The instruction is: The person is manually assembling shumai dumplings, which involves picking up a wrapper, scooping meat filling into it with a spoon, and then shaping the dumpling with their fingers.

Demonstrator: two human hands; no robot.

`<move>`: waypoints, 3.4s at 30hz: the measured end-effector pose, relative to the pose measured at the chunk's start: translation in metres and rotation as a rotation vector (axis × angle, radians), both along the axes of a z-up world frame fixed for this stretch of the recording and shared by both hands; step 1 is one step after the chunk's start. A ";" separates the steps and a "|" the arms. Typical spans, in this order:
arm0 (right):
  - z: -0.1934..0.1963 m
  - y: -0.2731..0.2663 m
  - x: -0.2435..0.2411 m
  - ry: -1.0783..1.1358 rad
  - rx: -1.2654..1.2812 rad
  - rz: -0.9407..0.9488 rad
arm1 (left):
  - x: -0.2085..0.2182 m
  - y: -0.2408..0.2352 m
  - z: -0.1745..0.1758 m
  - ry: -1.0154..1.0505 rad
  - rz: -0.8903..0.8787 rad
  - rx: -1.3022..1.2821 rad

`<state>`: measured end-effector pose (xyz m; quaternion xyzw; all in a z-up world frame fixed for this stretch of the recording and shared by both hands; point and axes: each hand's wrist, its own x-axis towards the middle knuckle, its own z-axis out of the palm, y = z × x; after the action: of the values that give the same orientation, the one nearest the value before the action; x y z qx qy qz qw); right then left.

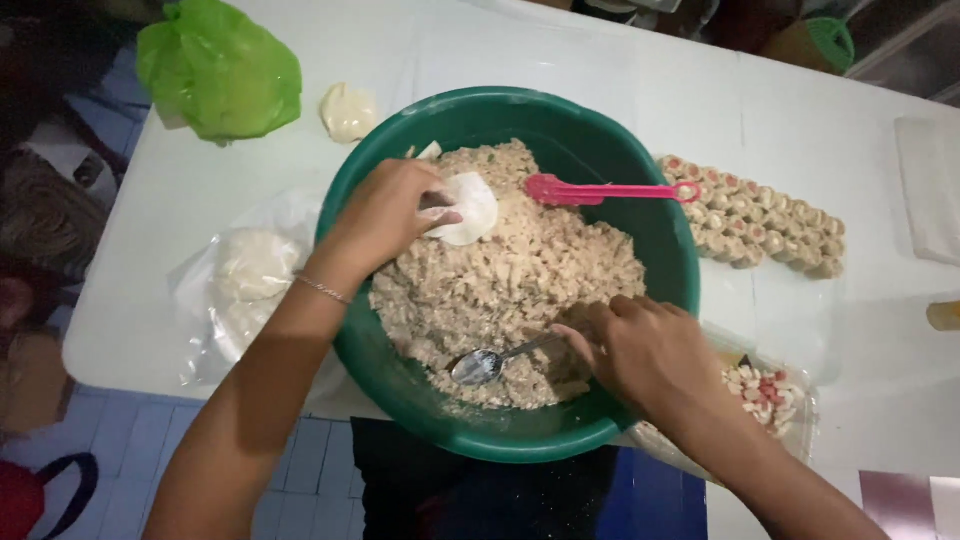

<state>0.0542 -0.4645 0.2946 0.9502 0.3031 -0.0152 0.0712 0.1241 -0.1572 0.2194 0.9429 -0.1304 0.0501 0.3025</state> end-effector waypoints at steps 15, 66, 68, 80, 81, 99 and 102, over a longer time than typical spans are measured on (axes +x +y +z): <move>-0.043 0.064 -0.017 0.345 -0.311 0.500 | -0.028 0.019 0.032 -0.032 0.347 -1.061; -0.098 0.056 0.010 0.553 0.039 0.790 | -0.027 0.017 0.020 -0.323 0.018 -0.453; -0.043 0.080 0.036 1.147 0.251 0.519 | -0.027 0.017 0.022 -0.360 0.041 -0.388; 0.018 0.002 0.031 1.350 0.747 0.196 | -0.093 -0.040 0.053 0.363 0.242 -0.876; 0.026 -0.001 0.025 1.342 0.749 0.197 | -0.102 -0.046 0.057 0.358 0.236 -0.875; -0.024 -0.036 -0.014 0.323 0.769 0.060 | -0.141 -0.118 0.055 0.837 0.430 -1.713; -0.021 -0.048 -0.008 0.353 0.761 0.140 | -0.146 -0.121 0.047 0.816 0.391 -1.676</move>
<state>0.0466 -0.5121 0.2736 0.8686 0.3586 -0.0599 -0.3367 -0.0217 -0.2780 0.2668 0.3690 0.2235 -0.1560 0.8886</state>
